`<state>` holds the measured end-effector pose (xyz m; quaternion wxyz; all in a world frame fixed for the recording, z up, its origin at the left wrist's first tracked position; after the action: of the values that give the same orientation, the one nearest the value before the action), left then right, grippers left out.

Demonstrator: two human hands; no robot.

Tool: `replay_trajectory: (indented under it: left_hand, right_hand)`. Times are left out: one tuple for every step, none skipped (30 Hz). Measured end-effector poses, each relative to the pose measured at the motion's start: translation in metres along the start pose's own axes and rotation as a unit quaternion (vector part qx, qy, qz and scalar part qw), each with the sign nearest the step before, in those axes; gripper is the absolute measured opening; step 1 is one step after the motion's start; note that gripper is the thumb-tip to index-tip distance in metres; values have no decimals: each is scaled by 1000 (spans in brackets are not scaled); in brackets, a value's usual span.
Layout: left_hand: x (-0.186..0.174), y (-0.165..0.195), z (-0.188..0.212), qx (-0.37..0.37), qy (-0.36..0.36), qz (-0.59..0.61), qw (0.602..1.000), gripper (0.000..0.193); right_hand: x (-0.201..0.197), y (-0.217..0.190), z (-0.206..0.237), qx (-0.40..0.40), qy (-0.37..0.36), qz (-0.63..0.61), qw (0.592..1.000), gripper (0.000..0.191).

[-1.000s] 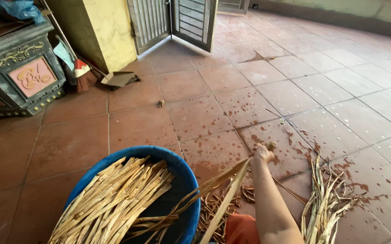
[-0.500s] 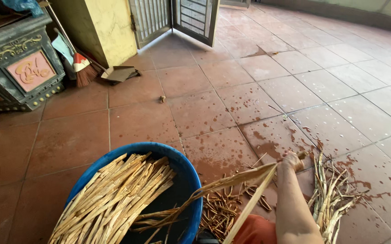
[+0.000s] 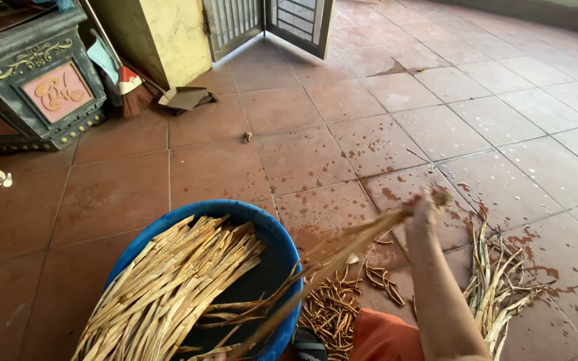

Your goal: The person sits on the floor in front of a blue basin of water filled with dried palm leaf strips. They take strips one at a time, bend and snap off the hard end sections, strip away the brittle outer parts, and drop the discarded pieces on the floor beside them while keeping the usable strips in the basin.

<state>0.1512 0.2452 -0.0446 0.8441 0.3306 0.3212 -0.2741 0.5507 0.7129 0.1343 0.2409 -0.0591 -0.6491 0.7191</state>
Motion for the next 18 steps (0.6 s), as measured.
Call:
replay_trajectory:
  left_hand:
    - [-2, -7, 3, 2, 3, -3, 1000, 101]
    - [-4, -11, 6, 5, 11, -7, 1000, 104]
    - [-6, -12, 8, 14, 19, -8, 1000, 108]
    - [-10, -8, 10, 50, 42, 11, 998, 111]
    - [-12, -4, 13, 79, 62, 24, 995, 114]
    - [-19, 5, 10, 105, 102, 30, 989, 115]
    - [-23, 12, 12, 125, 137, 39, 982, 116]
    - [-25, 20, 9, 137, 158, 60, 976, 116]
    - [-22, 23, 7, 119, 148, 53, 980, 118]
    - [-21, 26, 4, 102, 138, 45, 984, 120]
    - [-12, 24, 1, 54, 88, 31, 994, 121]
    - [-4, 20, -1, 9, 41, 20, 999, 122]
    - [6, 18, -1, -11, 10, -1, 1000, 120]
    - [14, 12, 0, -29, -21, -24, 999, 117]
    - [23, 2, 2, -47, -53, -49, 996, 115]
    - [29, -7, 3, -53, -57, -54, 996, 105]
    - [34, -14, -1, -58, -61, -59, 995, 96]
    - [38, -20, -8, -61, -64, -65, 994, 86]
  right_hand:
    - [25, -1, 21, -1, -77, -25, 997, 28]
    - [50, -1, 44, -3, -143, -44, 989, 29]
    - [73, -1, 68, -10, -200, -61, 978, 29]
    - [97, 3, 94, -17, -249, -82, 965, 26]
    - [120, 7, 118, -24, -300, -104, 948, 22]
    - [140, 11, 139, -69, -311, -101, 943, 18]
    - [156, 18, 160, -108, -323, -93, 936, 15]
    - [166, 32, 178, -105, -332, -74, 934, 11]
    - [174, 50, 193, -96, -342, -52, 933, 9]
    - [176, 71, 212, -87, -353, -32, 931, 9]
    - [172, 96, 230, -62, -346, -8, 936, 11]
    - [171, 120, 246, -42, -341, 16, 939, 14]
    - [170, 142, 257, -28, -340, 40, 939, 17]
    - [166, 158, 270, -79, -362, 94, 924, 17]
    - [158, 175, 285, -129, -382, 144, 904, 17]
    - [149, 192, 301, -177, -399, 191, 879, 19]
    - [142, 208, 312, -198, -401, 222, 867, 17]
    - [136, 221, 322, -223, -401, 251, 852, 16]
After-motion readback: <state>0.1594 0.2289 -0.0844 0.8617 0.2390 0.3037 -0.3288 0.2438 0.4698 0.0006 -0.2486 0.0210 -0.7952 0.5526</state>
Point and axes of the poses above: each hand's wrist, its own z-axis away from the middle knuckle, its own x-axis out of the palm, y = z × x, the point moved 5 cm from there along -z, towards the middle knuckle, and after that the axes turned 8 degrees about z, right-handed, at the moved point
